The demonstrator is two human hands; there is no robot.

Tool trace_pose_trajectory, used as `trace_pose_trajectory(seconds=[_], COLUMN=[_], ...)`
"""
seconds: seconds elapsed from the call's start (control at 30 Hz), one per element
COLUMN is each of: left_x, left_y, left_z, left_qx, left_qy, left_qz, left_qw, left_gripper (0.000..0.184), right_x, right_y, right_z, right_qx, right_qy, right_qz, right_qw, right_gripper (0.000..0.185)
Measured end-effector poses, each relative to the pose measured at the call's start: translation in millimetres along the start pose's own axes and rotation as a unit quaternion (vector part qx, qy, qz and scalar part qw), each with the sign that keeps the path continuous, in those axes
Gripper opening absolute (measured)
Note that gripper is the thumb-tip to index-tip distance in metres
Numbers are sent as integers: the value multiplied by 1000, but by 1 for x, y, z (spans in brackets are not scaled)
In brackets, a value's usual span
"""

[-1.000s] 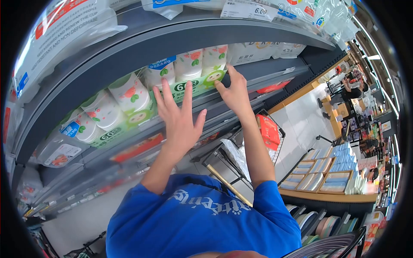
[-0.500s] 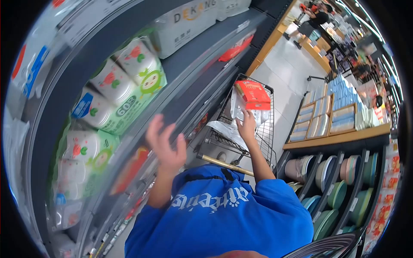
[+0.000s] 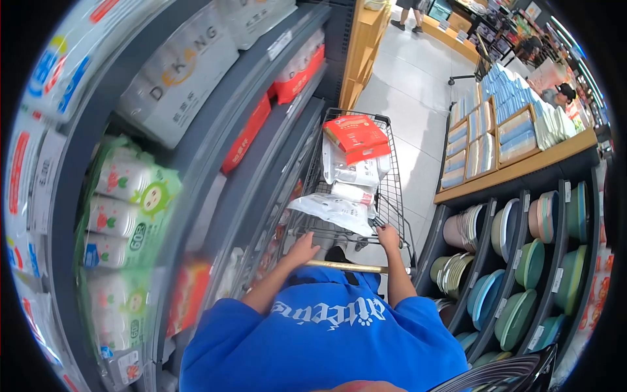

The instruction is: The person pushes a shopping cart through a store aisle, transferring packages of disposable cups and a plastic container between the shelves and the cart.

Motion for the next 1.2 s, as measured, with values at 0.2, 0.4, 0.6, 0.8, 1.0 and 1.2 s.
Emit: trace_pose_trajectory(seconds=[0.2,0.4,0.6,0.8,1.0,1.2], left_x=[-20,-50,-45,-46,-43,-27], left_y=[-30,-63,-51,-59,-61,-46], left_z=[13,53,26,27,41,76], left_qx=[46,276,258,269,240,179], left_qy=[82,123,134,148,133,56], left_qz=[90,70,76,99,124,109], left_qw=[991,951,954,946,954,976], left_gripper=[60,29,31,37,49,50], right_x=[8,-14,-41,-29,18,58], right_y=[12,-2,0,15,14,6], right_z=[14,10,-3,-10,-5,-1], right_qx=[-37,-129,-144,-49,-21,-12], right_qy=[39,107,103,68,118,106], right_qz=[17,66,109,56,-1,-22], right_qw=[998,984,978,995,993,994], right_gripper=[39,36,38,38,37,42])
Point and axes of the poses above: each hand's wrist, its own x-axis away from the middle knuckle, its own y-axis out of the back of the hand, z = x × y, the point moved 10 cm from there along -x, towards the middle knuckle, and after that the axes turned 1 degree about -z, right-handed, at the moved point
